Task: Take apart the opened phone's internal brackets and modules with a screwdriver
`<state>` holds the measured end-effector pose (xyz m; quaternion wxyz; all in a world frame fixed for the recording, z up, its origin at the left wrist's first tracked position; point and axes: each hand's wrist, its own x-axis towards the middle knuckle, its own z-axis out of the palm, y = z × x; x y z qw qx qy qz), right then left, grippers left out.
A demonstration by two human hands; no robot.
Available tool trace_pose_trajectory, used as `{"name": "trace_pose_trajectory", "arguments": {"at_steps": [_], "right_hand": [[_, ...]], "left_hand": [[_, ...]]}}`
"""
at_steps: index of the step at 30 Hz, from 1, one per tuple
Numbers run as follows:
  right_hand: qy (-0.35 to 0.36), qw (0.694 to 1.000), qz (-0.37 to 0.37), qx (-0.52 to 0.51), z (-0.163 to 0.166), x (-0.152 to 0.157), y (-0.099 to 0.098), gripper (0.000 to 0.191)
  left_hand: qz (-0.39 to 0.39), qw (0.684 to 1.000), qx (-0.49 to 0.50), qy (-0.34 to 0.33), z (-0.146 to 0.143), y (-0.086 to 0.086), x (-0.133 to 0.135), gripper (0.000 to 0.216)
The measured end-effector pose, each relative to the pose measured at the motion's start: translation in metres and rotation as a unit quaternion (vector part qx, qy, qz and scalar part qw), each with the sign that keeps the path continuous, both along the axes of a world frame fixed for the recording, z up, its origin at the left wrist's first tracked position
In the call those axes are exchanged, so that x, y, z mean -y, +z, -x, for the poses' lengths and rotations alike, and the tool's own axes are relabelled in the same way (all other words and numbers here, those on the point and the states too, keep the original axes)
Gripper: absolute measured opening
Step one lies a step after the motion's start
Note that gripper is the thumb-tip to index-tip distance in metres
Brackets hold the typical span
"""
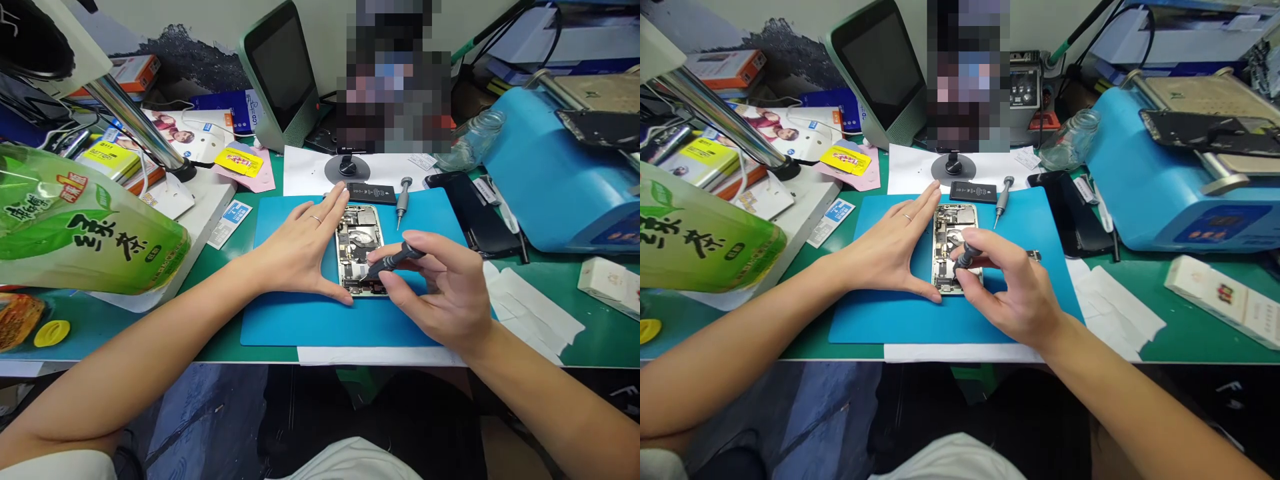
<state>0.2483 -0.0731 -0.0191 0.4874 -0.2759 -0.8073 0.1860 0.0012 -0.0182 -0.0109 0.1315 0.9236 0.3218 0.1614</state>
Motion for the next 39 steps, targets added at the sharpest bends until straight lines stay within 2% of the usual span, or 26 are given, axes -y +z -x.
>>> {"name": "trace_pose_trajectory", "arguments": {"at_steps": [3,10,16,22,30,33,36,39], "right_hand": [[0.011,1.000,0.012,0.006,-0.004,0.000,-0.001,0.083],[0.012,0.998,-0.036,0.043,-0.002,-0.004,0.001,0.089],[0.017,0.998,-0.031,0.044,-0.001,-0.007,0.002,0.088],[-0.027,0.997,-0.068,0.039,0.001,-0.010,0.004,0.079],[0.000,0.998,-0.038,0.056,0.005,-0.009,0.006,0.081],[0.008,0.995,-0.072,0.063,0.005,-0.010,0.007,0.084],[-0.015,0.992,-0.108,0.067,0.004,-0.010,0.007,0.087],[-0.044,0.993,-0.099,0.052,0.004,-0.008,0.006,0.081]], "left_hand": [[0.005,1.000,-0.001,0.002,0.000,0.000,0.000,0.145],[0.000,1.000,-0.007,0.002,0.000,0.001,0.000,0.143],[-0.005,1.000,-0.006,0.000,0.000,-0.001,0.000,0.142],[-0.003,1.000,0.003,-0.002,0.000,-0.002,-0.001,0.145],[0.000,1.000,-0.006,0.000,0.000,0.000,0.000,0.144],[-0.002,1.000,-0.007,-0.002,0.000,0.000,0.000,0.143],[-0.004,1.000,-0.003,0.000,0.001,-0.001,0.000,0.142],[-0.005,1.000,0.001,0.004,0.001,-0.002,0.000,0.142]]}}
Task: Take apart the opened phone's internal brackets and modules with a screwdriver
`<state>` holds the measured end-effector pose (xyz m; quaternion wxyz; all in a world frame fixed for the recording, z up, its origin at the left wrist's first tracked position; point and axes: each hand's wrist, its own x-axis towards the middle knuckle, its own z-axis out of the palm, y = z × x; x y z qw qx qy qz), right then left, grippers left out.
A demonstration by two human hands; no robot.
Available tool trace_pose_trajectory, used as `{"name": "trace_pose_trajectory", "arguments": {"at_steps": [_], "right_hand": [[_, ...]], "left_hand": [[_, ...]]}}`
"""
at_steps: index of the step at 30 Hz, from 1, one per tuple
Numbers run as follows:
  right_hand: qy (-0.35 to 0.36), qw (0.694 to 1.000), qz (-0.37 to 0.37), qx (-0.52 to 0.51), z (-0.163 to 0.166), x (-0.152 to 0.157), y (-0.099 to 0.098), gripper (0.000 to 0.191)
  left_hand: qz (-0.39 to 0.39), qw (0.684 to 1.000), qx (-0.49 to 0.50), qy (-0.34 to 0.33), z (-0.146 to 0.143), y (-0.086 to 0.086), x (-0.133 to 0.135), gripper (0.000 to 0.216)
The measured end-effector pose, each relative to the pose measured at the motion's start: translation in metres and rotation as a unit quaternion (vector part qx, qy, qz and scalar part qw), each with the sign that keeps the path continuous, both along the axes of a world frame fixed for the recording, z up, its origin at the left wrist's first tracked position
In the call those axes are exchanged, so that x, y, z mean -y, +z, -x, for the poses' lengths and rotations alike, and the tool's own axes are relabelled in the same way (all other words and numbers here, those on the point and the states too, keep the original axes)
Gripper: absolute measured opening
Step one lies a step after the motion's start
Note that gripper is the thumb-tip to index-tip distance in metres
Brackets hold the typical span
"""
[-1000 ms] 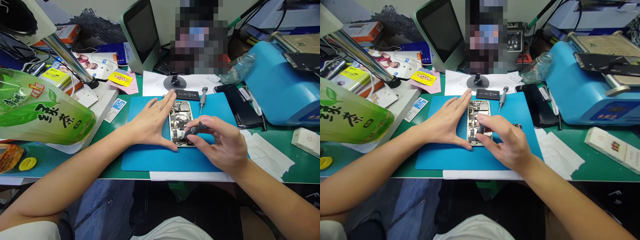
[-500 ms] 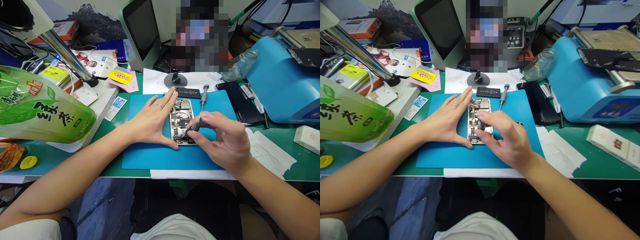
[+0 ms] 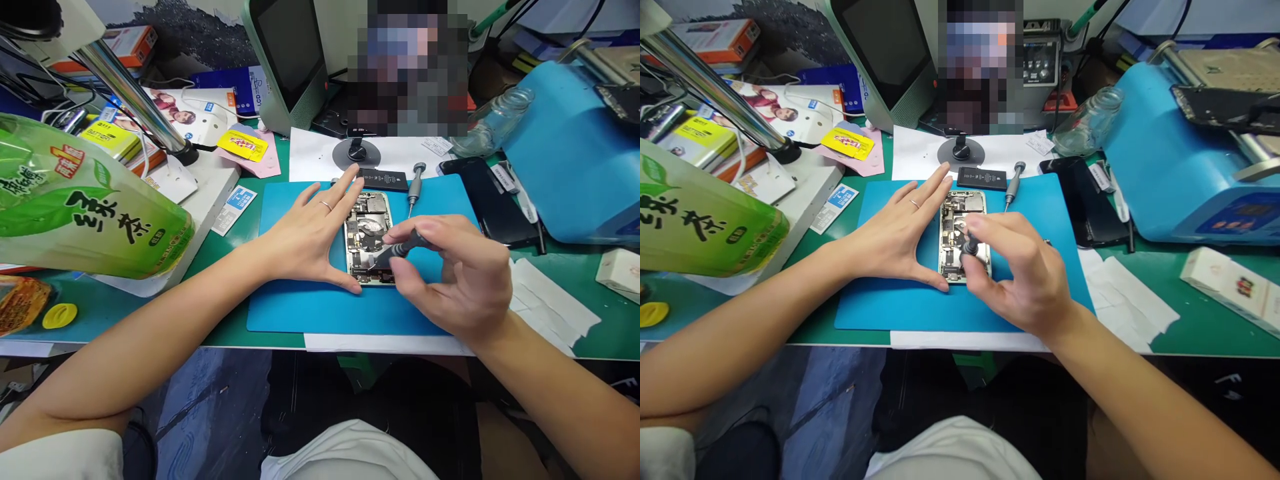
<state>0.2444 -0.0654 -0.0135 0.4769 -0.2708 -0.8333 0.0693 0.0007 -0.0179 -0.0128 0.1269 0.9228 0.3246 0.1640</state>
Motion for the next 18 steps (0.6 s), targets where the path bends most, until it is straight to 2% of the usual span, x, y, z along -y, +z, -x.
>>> {"name": "trace_pose_trajectory", "arguments": {"at_steps": [3,8,18], "right_hand": [[0.002,0.999,0.029,-0.024,-0.0003,0.0019,-0.0021,0.078],[0.011,0.999,0.015,-0.035,0.0011,0.0020,-0.0029,0.083],[0.004,0.998,0.056,-0.032,0.0012,0.0051,-0.0061,0.084]], "left_hand": [[0.001,1.000,0.000,0.000,-0.0003,-0.0001,-0.0003,0.143],[0.005,1.000,0.006,-0.003,-0.0002,-0.0017,-0.0017,0.143],[-0.003,1.000,0.003,-0.001,-0.0002,-0.0015,-0.0007,0.144]]}}
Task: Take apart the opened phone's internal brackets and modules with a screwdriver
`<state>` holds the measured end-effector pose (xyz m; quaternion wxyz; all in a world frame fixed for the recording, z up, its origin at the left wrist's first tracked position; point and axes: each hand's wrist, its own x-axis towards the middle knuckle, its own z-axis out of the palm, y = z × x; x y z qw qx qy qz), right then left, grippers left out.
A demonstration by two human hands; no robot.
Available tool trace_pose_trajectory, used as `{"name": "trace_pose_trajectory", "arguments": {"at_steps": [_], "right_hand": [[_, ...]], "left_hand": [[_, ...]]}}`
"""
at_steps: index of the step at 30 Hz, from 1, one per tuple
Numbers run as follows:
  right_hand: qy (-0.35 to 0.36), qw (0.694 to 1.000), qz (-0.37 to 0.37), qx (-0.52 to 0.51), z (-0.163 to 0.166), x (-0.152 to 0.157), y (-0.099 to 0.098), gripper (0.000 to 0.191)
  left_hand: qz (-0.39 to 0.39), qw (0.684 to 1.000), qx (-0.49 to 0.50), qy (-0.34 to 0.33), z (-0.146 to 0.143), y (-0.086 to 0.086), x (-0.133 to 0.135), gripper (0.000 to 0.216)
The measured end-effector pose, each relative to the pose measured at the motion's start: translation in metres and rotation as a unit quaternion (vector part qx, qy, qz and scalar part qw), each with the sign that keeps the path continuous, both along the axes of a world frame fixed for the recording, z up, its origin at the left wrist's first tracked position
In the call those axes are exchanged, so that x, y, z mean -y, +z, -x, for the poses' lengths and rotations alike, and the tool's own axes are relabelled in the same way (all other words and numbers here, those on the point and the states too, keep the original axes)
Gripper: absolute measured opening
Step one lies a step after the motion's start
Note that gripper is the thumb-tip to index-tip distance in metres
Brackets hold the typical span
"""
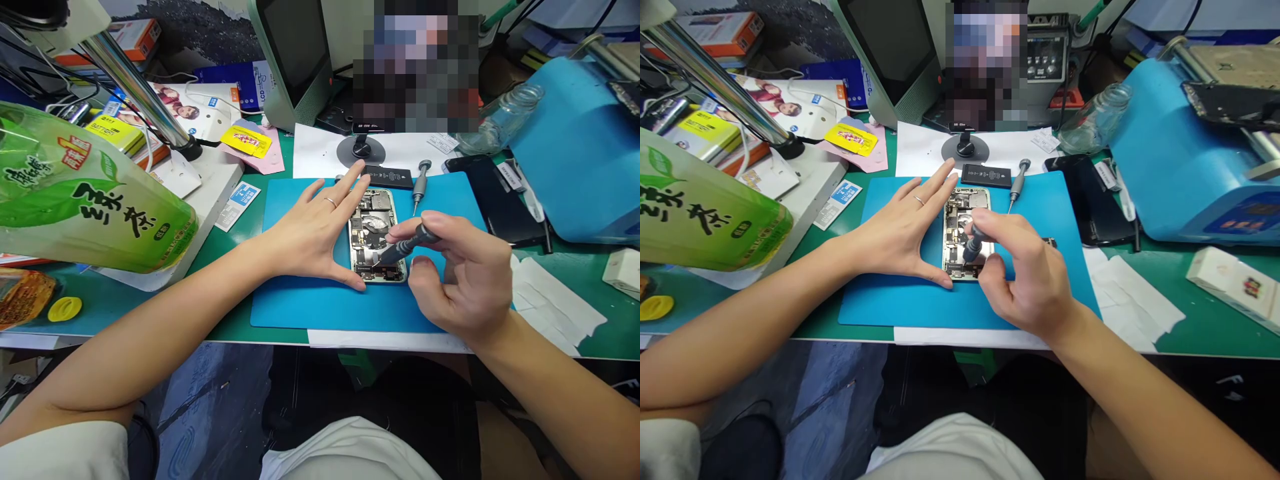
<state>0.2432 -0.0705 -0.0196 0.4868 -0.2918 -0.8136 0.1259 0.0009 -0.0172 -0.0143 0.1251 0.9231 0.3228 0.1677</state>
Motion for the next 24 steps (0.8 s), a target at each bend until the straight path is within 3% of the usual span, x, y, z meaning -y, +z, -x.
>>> {"name": "trace_pose_trajectory", "arguments": {"at_steps": [18,24], "right_hand": [[-0.007,0.998,0.059,0.003,0.0030,0.0047,-0.0024,0.089],[-0.014,0.999,0.049,-0.001,0.0038,0.0049,-0.0028,0.091]], "left_hand": [[0.006,1.000,-0.005,0.003,-0.0004,0.0000,0.0010,0.142],[0.009,1.000,-0.001,0.001,-0.0006,-0.0001,0.0006,0.142]]}}
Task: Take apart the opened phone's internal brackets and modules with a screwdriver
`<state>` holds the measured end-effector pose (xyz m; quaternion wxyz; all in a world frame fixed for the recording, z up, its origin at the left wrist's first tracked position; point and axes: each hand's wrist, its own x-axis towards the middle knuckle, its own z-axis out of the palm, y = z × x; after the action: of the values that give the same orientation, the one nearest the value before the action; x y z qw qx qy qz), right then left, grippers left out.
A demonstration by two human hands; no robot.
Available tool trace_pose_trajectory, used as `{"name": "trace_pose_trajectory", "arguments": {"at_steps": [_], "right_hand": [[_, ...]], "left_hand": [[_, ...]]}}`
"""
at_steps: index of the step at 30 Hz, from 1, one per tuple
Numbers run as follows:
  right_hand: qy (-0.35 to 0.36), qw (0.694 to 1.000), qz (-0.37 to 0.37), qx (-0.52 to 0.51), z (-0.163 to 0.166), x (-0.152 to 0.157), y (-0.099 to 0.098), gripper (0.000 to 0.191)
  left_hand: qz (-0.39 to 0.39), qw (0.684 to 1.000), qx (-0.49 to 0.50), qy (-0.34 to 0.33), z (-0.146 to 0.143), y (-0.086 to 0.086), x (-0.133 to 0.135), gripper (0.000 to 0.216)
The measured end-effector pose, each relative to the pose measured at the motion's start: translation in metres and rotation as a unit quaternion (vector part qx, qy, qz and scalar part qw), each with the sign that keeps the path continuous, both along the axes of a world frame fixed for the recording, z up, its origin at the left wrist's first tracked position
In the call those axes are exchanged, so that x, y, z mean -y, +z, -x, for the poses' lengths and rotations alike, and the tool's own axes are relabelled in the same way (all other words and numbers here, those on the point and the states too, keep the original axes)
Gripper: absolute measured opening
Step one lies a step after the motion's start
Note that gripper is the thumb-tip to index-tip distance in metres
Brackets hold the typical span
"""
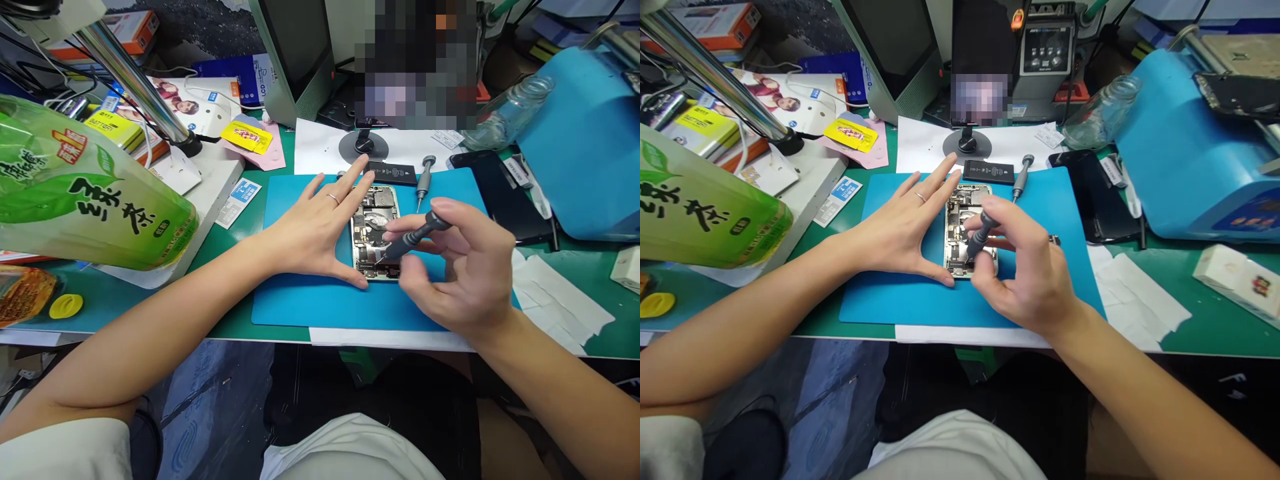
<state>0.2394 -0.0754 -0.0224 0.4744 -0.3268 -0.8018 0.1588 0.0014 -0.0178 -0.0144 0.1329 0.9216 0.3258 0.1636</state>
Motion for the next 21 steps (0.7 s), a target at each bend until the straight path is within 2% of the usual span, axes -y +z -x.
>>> {"name": "trace_pose_trajectory", "arguments": {"at_steps": [5,21], "right_hand": [[0.003,1.000,0.004,-0.003,-0.0007,0.0002,0.0001,0.087],[0.008,0.991,-0.117,0.057,-0.0049,-0.0041,-0.0007,0.097]], "left_hand": [[-0.007,1.000,0.011,-0.002,0.0003,-0.0024,-0.0005,0.144],[-0.018,0.999,0.030,-0.019,0.0019,-0.0032,-0.0008,0.138]]}}
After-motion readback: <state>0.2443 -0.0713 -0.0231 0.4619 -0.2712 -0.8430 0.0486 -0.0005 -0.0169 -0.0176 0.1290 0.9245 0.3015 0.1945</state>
